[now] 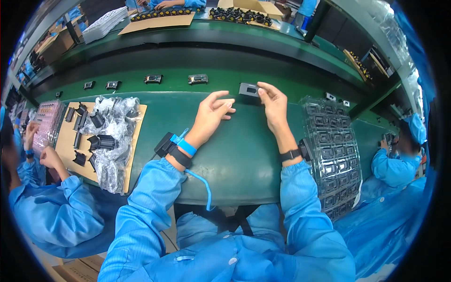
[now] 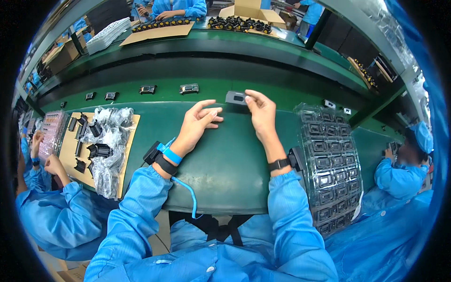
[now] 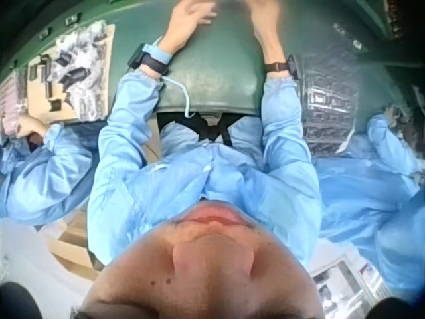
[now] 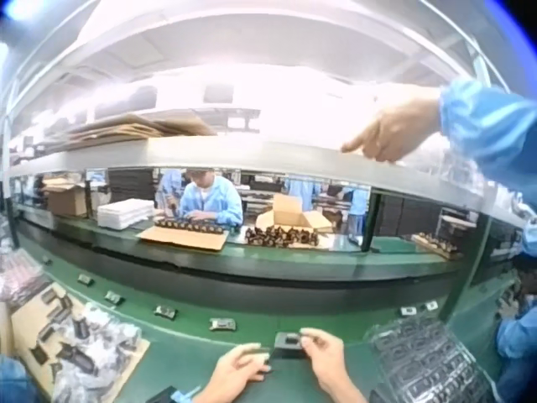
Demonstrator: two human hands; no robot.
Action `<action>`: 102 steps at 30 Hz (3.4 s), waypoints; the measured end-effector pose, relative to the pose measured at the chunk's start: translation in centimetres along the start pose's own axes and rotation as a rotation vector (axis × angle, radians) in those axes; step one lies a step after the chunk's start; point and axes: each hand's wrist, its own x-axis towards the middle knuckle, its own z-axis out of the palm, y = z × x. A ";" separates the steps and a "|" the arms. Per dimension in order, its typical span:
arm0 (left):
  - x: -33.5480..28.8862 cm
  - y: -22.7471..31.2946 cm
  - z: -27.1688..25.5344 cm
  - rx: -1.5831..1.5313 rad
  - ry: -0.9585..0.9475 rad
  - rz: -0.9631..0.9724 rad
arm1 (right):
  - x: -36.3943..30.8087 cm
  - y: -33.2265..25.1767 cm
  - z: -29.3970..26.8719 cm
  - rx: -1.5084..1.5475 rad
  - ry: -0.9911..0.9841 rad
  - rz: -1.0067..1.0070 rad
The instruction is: Manually assemble and inspect small electronic components on a factory production line.
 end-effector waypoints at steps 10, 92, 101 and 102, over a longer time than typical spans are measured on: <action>0.2 -0.2 -0.1 -0.060 0.046 0.060 | -2.4 -0.1 1.7 -0.036 -0.295 0.054; -0.1 -0.5 -0.1 -0.074 0.083 0.106 | -4.0 -1.3 3.1 -0.665 -0.238 -0.452; -0.3 -0.7 0.4 0.026 0.061 0.196 | -4.1 -1.6 3.0 -0.665 -0.237 -0.431; -0.3 -0.8 0.4 0.029 0.058 0.194 | -4.1 -1.6 3.0 -0.661 -0.239 -0.438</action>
